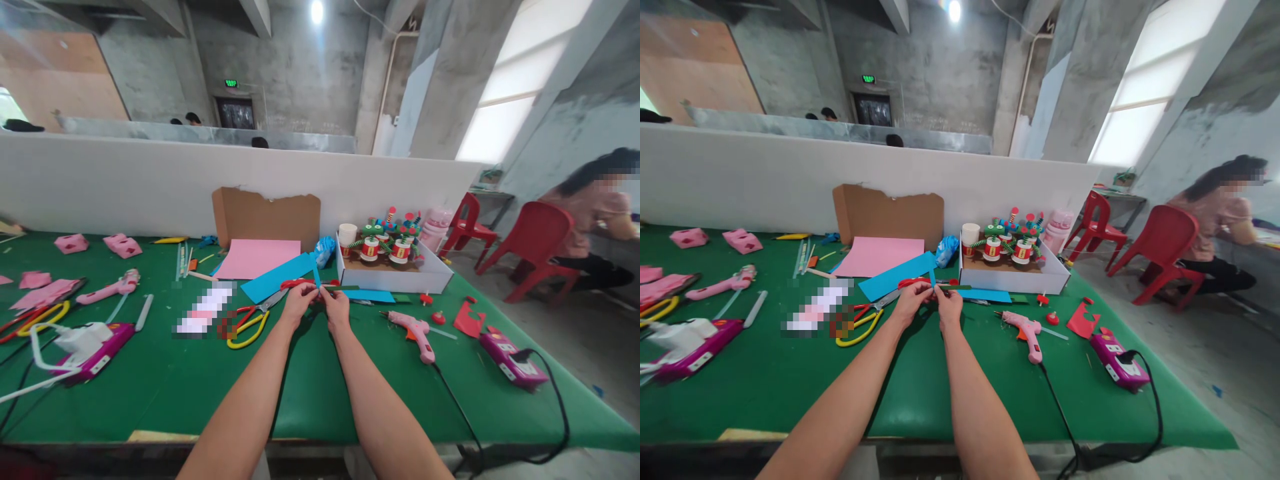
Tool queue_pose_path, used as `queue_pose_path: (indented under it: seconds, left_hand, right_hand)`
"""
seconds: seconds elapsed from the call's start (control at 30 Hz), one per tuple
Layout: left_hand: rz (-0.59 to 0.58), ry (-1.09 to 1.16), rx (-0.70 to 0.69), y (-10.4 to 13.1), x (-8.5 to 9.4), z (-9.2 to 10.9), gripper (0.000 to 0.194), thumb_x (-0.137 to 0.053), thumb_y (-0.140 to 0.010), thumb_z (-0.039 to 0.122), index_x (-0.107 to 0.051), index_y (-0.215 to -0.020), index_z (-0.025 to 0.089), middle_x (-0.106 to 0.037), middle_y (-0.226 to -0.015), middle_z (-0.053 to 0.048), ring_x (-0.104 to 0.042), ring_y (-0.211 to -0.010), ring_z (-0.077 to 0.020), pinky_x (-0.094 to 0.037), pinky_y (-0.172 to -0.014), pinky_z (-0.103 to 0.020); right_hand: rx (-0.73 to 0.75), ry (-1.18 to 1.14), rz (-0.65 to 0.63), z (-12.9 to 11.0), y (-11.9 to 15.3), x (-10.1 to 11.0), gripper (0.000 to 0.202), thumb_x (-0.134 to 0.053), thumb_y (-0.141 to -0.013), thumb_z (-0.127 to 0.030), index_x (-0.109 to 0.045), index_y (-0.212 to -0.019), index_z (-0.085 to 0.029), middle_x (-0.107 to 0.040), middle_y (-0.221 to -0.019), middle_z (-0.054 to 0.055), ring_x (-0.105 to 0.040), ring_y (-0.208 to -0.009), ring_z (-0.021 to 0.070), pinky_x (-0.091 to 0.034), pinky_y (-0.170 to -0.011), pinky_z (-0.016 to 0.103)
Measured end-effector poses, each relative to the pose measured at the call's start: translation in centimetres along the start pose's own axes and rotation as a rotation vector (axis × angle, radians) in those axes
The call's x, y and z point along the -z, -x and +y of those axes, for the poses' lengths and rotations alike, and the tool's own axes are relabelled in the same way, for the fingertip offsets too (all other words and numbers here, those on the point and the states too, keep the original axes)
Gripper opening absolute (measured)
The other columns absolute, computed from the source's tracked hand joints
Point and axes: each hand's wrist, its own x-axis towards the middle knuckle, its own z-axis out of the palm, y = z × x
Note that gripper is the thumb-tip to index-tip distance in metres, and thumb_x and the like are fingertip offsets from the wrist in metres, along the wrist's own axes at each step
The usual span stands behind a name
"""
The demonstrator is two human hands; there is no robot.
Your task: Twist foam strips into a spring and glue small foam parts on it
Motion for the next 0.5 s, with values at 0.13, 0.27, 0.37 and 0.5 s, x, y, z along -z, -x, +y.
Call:
queue_pose_path:
  seconds: [0.13, 0.27, 0.37, 0.5]
  left_hand:
    - [0.024, 0.027, 0.005, -0.03, -0.01, -0.03, 0.031, -0.074, -0.059, 0.042, -0.064, -0.07, 0.014, -0.065, -0.063, -0.003, -0.057, -0.059, -0.0135, -0.043, -0.058, -0.025]
    - [0.068, 0.029, 0.017, -0.17, 0.17, -0.19, 0.03, -0.074, -0.058, 0.04, -0.065, -0.069, 0.014, -0.065, -0.063, -0.003, -0.057, -0.057, -0.0131, -0.043, -0.058, -0.025]
    - [0.046, 0.025, 0.023, -0.21, 0.26, -0.3, 0.029, -0.074, -0.059, 0.04, -0.065, -0.068, 0.014, -0.065, -0.061, -0.002, -0.056, -0.056, -0.0122, -0.041, -0.056, -0.024]
    - [0.006, 0.076, 0.038, -0.15, 0.14, -0.34, 0.031, -0.076, -0.059, 0.041, -0.065, -0.069, 0.013, -0.065, -0.062, -0.003, -0.055, -0.054, -0.0112, -0.041, -0.054, -0.023]
  right_hand:
    - [-0.028, 0.006, -0.037, 0.2, -0.12, 0.11, 0.029, -0.081, -0.049, -0.034, -0.067, -0.066, -0.016, -0.063, -0.052, -0.003, -0.057, -0.049, 0.0118, -0.051, -0.057, 0.027]
    - [-0.057, -0.014, -0.066, 0.17, -0.16, 0.35, 0.033, -0.082, -0.049, -0.033, -0.068, -0.073, -0.016, -0.063, -0.054, -0.004, -0.057, -0.05, 0.0111, -0.051, -0.057, 0.026]
    - [-0.036, 0.018, -0.067, 0.03, -0.09, 0.39, 0.031, -0.081, -0.049, -0.032, -0.069, -0.073, -0.016, -0.064, -0.057, -0.003, -0.058, -0.051, 0.0111, -0.052, -0.058, 0.026]
    - [0.022, 0.074, -0.074, 0.0, -0.08, 0.35, 0.028, -0.08, -0.051, -0.033, -0.07, -0.071, -0.015, -0.066, -0.058, -0.002, -0.059, -0.054, 0.0128, -0.052, -0.061, 0.028]
